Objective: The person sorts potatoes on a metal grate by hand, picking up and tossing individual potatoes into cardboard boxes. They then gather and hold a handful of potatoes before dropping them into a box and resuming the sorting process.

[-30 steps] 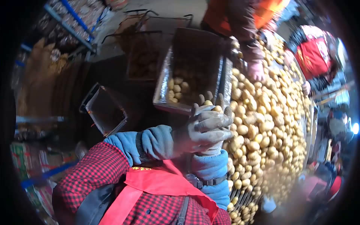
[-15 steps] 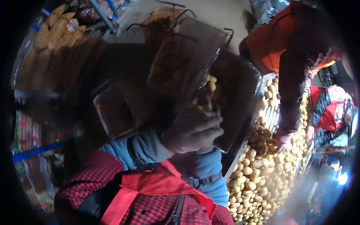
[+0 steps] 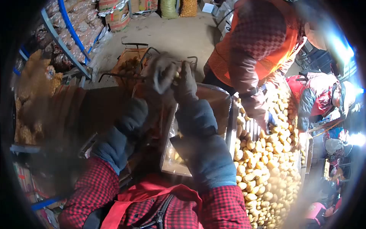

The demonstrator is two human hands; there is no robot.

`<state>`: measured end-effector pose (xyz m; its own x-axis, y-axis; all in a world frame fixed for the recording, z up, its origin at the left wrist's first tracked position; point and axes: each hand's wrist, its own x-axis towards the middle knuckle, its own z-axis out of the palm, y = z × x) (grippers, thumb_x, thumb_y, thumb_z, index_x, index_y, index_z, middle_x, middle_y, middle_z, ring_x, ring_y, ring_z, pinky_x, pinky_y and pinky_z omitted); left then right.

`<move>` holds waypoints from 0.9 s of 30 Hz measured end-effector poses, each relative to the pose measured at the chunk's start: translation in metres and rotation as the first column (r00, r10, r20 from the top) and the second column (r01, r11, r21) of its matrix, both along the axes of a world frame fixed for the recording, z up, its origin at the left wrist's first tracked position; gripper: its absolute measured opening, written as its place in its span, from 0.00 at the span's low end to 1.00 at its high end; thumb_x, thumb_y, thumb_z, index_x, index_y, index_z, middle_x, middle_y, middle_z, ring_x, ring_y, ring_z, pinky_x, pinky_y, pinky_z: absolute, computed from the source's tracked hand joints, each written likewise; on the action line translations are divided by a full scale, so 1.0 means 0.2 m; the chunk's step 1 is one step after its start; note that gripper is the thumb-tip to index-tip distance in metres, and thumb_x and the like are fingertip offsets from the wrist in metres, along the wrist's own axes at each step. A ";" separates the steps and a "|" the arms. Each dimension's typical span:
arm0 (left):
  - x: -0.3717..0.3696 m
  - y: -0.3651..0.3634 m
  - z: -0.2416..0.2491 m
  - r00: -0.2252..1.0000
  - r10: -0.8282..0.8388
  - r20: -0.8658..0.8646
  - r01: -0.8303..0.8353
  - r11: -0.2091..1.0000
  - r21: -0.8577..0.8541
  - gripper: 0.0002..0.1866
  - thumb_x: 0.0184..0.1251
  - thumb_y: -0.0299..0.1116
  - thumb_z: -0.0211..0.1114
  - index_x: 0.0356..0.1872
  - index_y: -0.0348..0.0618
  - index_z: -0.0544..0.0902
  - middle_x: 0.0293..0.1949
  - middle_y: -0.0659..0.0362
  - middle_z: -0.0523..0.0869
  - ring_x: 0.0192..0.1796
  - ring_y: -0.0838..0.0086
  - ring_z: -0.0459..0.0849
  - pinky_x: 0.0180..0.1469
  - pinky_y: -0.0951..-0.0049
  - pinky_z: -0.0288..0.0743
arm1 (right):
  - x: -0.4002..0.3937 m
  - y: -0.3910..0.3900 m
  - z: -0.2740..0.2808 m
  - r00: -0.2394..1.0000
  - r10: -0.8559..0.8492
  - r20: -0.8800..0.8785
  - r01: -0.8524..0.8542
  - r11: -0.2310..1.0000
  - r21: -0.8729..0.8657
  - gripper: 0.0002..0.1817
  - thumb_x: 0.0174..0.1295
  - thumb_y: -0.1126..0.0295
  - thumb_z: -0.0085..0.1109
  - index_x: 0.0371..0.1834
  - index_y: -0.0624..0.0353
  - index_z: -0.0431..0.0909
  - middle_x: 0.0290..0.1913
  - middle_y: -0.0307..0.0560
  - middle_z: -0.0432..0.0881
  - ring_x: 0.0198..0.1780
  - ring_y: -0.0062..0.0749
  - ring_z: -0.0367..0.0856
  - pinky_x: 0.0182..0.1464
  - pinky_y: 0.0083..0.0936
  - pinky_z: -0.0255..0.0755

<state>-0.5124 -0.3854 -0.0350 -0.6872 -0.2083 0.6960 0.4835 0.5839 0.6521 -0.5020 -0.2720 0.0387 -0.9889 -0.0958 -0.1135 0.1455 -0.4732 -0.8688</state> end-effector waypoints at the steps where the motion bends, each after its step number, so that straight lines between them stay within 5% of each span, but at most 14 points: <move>1: -0.06 -0.20 -0.05 0.983 0.158 -0.098 -0.185 0.872 -0.453 0.25 0.70 0.28 0.67 0.68 0.43 0.75 0.61 0.54 0.81 0.57 0.67 0.84 0.59 0.66 0.78 | -0.04 0.01 0.03 0.990 -0.115 -0.083 0.132 0.962 0.241 0.21 0.76 0.50 0.53 0.63 0.50 0.75 0.65 0.46 0.75 0.62 0.39 0.78 0.59 0.32 0.76; 2: -0.06 -0.27 -0.05 0.975 0.196 -0.106 -0.223 0.821 -0.525 0.25 0.71 0.28 0.67 0.68 0.44 0.75 0.62 0.55 0.81 0.57 0.68 0.83 0.59 0.67 0.78 | -0.02 0.11 -0.03 0.928 -0.077 -0.365 0.294 0.752 0.590 0.21 0.76 0.51 0.54 0.65 0.49 0.75 0.67 0.46 0.73 0.63 0.39 0.78 0.59 0.32 0.76; 3: -0.06 -0.34 -0.04 0.965 0.233 -0.121 -0.258 0.763 -0.592 0.25 0.72 0.28 0.67 0.69 0.45 0.75 0.62 0.55 0.80 0.58 0.69 0.83 0.59 0.68 0.78 | 0.06 0.18 -0.04 0.967 -0.124 -0.224 0.215 0.867 0.450 0.23 0.76 0.52 0.53 0.68 0.50 0.72 0.68 0.46 0.72 0.63 0.37 0.77 0.61 0.31 0.75; 5: 0.19 -0.31 0.02 0.985 0.052 0.163 -0.046 0.998 -0.036 0.25 0.74 0.30 0.66 0.70 0.45 0.74 0.64 0.57 0.80 0.61 0.73 0.81 0.61 0.71 0.77 | 0.22 0.32 -0.04 0.973 -0.210 0.091 0.204 0.976 0.070 0.26 0.77 0.54 0.52 0.74 0.52 0.68 0.71 0.46 0.70 0.64 0.34 0.76 0.63 0.29 0.72; 8: 0.34 -0.24 -0.25 0.915 -0.061 0.398 -0.030 0.975 0.219 0.24 0.74 0.33 0.66 0.69 0.40 0.75 0.61 0.51 0.82 0.60 0.64 0.82 0.60 0.65 0.78 | 0.51 0.51 -0.17 0.947 -0.262 0.186 0.267 0.964 0.000 0.27 0.76 0.54 0.53 0.72 0.56 0.70 0.63 0.44 0.77 0.61 0.30 0.77 0.61 0.34 0.74; 11: 0.52 -0.03 -0.19 0.928 -0.303 0.218 0.192 0.887 0.420 0.21 0.78 0.30 0.61 0.68 0.35 0.75 0.59 0.53 0.83 0.58 0.70 0.82 0.61 0.69 0.77 | 0.91 0.66 -0.16 0.945 -0.249 0.211 0.244 0.968 0.051 0.22 0.77 0.56 0.55 0.69 0.52 0.74 0.59 0.41 0.80 0.59 0.30 0.79 0.56 0.32 0.78; 13: 0.68 0.12 -0.02 0.872 -0.361 0.331 0.285 0.923 0.257 0.22 0.82 0.29 0.57 0.71 0.35 0.70 0.65 0.51 0.80 0.64 0.71 0.79 0.68 0.72 0.74 | 1.17 0.71 -0.14 0.911 -0.281 0.302 0.289 0.957 0.021 0.23 0.77 0.54 0.55 0.69 0.51 0.74 0.58 0.40 0.82 0.55 0.29 0.82 0.55 0.32 0.79; 15: 0.78 0.22 -0.09 0.756 -0.619 0.212 0.429 0.713 0.554 0.22 0.82 0.29 0.56 0.71 0.33 0.71 0.64 0.49 0.80 0.62 0.69 0.81 0.69 0.70 0.74 | 1.45 0.77 -0.15 0.881 -0.275 0.386 0.321 0.945 -0.060 0.24 0.78 0.52 0.54 0.70 0.50 0.74 0.59 0.40 0.82 0.55 0.28 0.82 0.56 0.32 0.78; 16: 0.86 0.32 0.00 0.738 -0.607 0.296 0.475 0.778 0.412 0.22 0.82 0.29 0.56 0.71 0.31 0.70 0.62 0.50 0.82 0.61 0.69 0.82 0.68 0.69 0.76 | 1.58 0.80 -0.15 0.876 -0.271 0.398 0.329 0.940 -0.085 0.25 0.78 0.53 0.52 0.72 0.54 0.72 0.61 0.43 0.79 0.58 0.31 0.80 0.59 0.34 0.76; 17: 0.94 0.40 -0.02 0.665 -0.721 0.197 0.587 0.667 0.458 0.21 0.81 0.28 0.57 0.69 0.29 0.73 0.61 0.50 0.83 0.60 0.70 0.82 0.65 0.70 0.77 | 1.71 0.82 -0.14 0.879 -0.253 0.404 0.323 0.939 -0.114 0.26 0.79 0.54 0.50 0.73 0.57 0.70 0.63 0.46 0.77 0.61 0.34 0.78 0.61 0.35 0.74; 21: 1.31 0.80 0.19 0.468 -0.806 0.361 0.830 0.542 0.134 0.16 0.77 0.22 0.60 0.62 0.33 0.82 0.51 0.52 0.88 0.53 0.70 0.86 0.59 0.72 0.79 | 2.21 0.93 -0.10 0.875 -0.284 0.393 0.386 0.898 -0.210 0.27 0.78 0.52 0.51 0.73 0.56 0.70 0.63 0.45 0.77 0.60 0.32 0.78 0.61 0.32 0.73; 23: 1.43 1.01 0.23 0.405 -0.881 0.243 0.910 0.365 -0.195 0.15 0.74 0.19 0.62 0.59 0.34 0.84 0.49 0.52 0.89 0.52 0.68 0.87 0.56 0.70 0.79 | 2.46 0.98 -0.15 0.867 -0.335 0.370 0.441 0.860 -0.256 0.28 0.78 0.51 0.52 0.73 0.56 0.69 0.63 0.44 0.78 0.60 0.31 0.78 0.61 0.31 0.73; 24: 1.52 1.12 0.26 0.322 -0.924 0.206 0.938 0.281 -0.204 0.17 0.69 0.16 0.65 0.57 0.36 0.85 0.47 0.51 0.89 0.50 0.65 0.87 0.55 0.68 0.80 | 2.58 1.03 -0.12 0.865 -0.335 0.373 0.463 0.819 -0.340 0.25 0.78 0.58 0.52 0.72 0.58 0.70 0.62 0.44 0.79 0.59 0.33 0.80 0.61 0.34 0.75; 27: 1.82 1.40 0.34 0.074 -0.962 0.262 0.962 0.000 -0.271 0.19 0.60 0.20 0.70 0.54 0.40 0.86 0.46 0.52 0.90 0.49 0.58 0.87 0.54 0.61 0.79 | 2.94 1.05 -0.10 0.796 -0.538 0.276 0.587 0.798 -0.135 0.26 0.78 0.51 0.52 0.71 0.54 0.71 0.61 0.43 0.80 0.59 0.31 0.80 0.58 0.31 0.75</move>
<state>-0.1475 -0.1056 0.0339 -0.0692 0.8507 0.5211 0.7680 -0.2879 0.5721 0.0857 -0.0621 0.0195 -0.8270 0.4254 -0.3676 -0.0338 -0.6902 -0.7228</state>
